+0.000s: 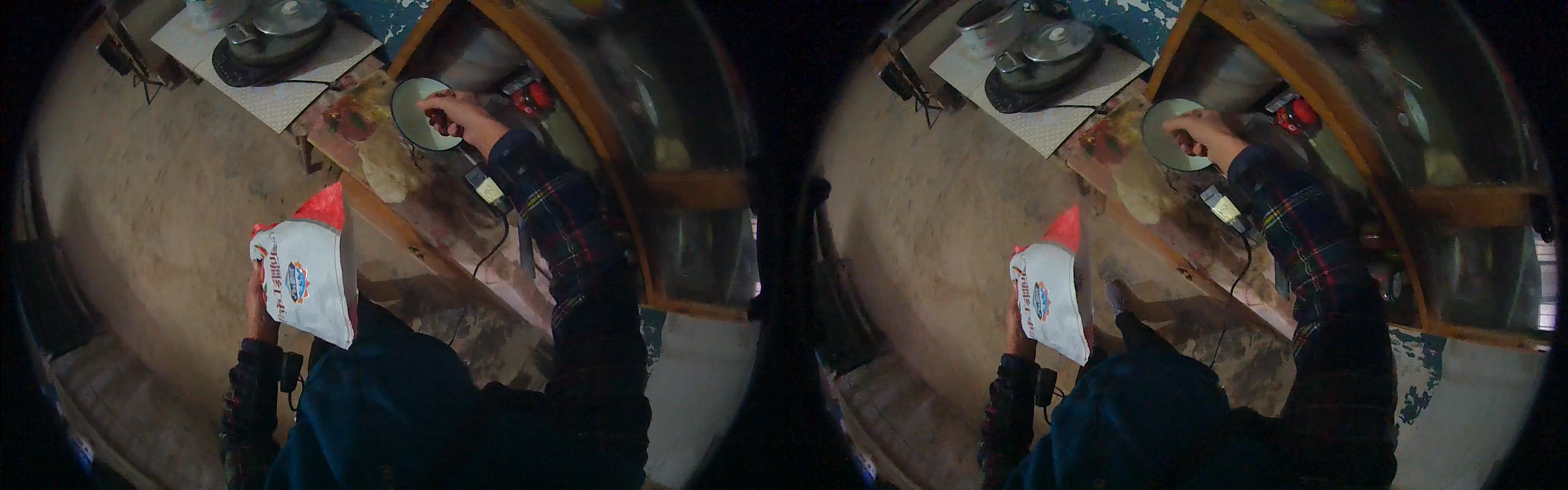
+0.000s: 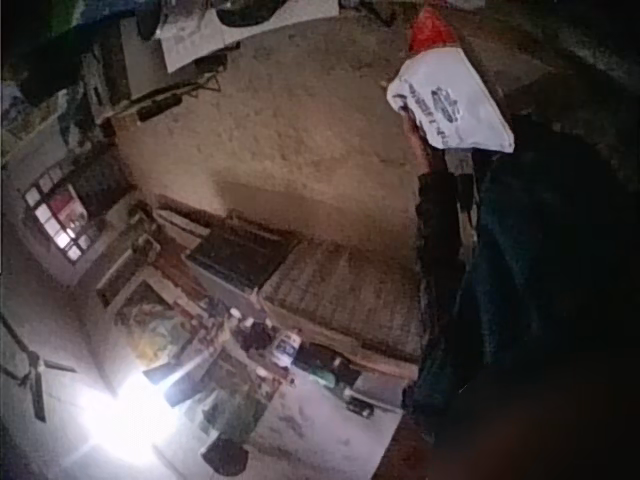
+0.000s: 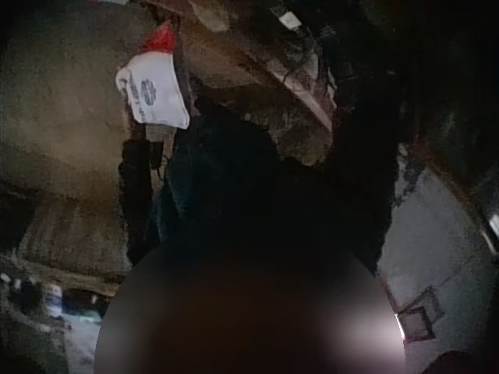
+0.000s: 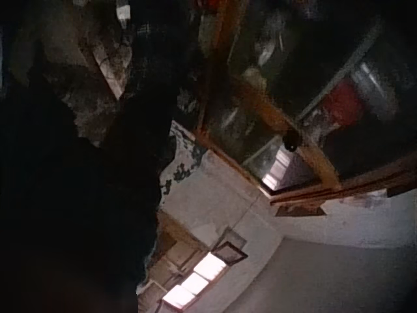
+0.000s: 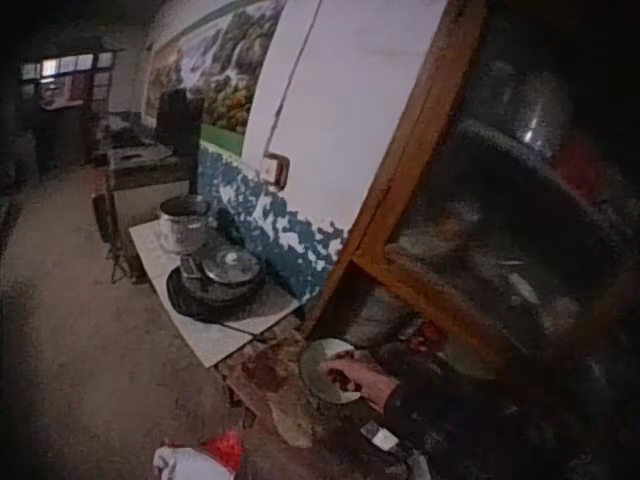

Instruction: The person stirs a bowl of rice with chopsticks, then pours the rice into a rice cooker. They add water from a kettle and place dates into the cooker. The person closes the cooker and plugs it in to start cooking.

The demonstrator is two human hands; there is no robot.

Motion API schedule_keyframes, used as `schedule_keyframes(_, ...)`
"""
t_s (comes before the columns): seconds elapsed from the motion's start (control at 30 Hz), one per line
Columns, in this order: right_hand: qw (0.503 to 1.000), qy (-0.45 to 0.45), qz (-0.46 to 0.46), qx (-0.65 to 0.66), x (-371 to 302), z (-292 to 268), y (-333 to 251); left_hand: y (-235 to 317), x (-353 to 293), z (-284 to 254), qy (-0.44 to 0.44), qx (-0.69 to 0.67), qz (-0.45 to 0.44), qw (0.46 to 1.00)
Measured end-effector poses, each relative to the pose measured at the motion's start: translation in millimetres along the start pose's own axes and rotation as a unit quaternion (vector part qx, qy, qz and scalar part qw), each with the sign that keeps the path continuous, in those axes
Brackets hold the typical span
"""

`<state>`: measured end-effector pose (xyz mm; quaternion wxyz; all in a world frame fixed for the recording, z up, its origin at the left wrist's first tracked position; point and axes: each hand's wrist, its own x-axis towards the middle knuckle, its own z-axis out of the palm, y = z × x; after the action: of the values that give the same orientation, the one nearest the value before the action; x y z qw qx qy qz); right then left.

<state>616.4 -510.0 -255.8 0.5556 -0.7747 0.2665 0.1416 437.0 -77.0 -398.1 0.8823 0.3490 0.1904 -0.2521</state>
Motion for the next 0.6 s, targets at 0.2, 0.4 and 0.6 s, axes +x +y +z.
schedule_keyframes(0.2, 0.998, -0.021, 0.029, -0.06, 30.1, -6.6, 8.3, 2.8, -8.6, 8.3, 0.021, -0.004, -0.005, 1.0)
schedule_keyframes(0.4, 0.989, 0.055, -0.008, -0.138, 29.7, -4.7, 7.9, 0.1, -10.2, 3.6, 0.052, -0.021, -0.032, 0.998)
schedule_keyframes(0.6, 0.977, -0.075, -0.192, -0.044, -53.9, 31.0, -11.6, -1.6, -2.5, -0.9, 0.012, -0.065, -0.027, 0.997)
